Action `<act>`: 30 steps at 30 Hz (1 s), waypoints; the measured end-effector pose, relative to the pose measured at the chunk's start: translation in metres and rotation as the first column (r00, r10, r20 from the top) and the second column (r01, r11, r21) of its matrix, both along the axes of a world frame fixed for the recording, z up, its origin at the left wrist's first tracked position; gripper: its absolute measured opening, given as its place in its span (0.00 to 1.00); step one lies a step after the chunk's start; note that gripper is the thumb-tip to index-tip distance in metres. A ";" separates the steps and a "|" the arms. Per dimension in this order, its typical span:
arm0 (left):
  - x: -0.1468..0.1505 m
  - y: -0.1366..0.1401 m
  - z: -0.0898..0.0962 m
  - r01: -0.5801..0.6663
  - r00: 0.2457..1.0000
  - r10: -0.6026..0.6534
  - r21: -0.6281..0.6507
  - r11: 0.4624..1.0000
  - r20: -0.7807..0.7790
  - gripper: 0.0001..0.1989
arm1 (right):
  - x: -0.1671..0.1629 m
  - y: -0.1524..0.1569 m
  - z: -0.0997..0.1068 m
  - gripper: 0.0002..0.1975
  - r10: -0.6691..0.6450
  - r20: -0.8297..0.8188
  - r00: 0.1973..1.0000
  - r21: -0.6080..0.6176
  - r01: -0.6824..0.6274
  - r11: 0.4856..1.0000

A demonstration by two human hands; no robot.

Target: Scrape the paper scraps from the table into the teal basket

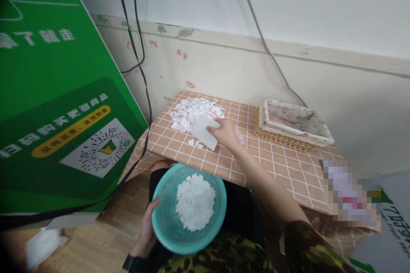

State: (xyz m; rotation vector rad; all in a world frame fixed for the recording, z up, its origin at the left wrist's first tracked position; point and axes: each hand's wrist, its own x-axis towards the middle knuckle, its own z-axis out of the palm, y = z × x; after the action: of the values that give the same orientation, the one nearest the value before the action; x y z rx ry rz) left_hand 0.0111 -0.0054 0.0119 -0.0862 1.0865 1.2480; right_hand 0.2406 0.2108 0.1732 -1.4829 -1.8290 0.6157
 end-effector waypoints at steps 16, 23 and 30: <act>0.001 0.000 0.006 -0.012 1.000 0.012 0.005 1.000 -0.012 0.11 | 0.015 0.007 0.012 0.14 -0.013 0.091 0.996 0.095 0.005 0.995; 0.001 0.001 0.007 0.002 1.000 -0.001 0.019 1.000 -0.020 0.12 | 0.017 0.013 0.021 0.10 0.043 0.200 0.979 0.099 -0.064 0.993; 0.001 0.002 0.005 -0.033 0.997 0.033 0.007 0.999 -0.063 0.12 | 0.024 0.019 0.021 0.11 0.065 0.164 0.984 0.142 -0.089 0.986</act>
State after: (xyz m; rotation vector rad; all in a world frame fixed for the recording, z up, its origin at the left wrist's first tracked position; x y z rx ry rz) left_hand 0.0125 -0.0032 0.0171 -0.0611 1.1397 1.2905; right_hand 0.2650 0.2302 0.1947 -1.4009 -2.0162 0.3960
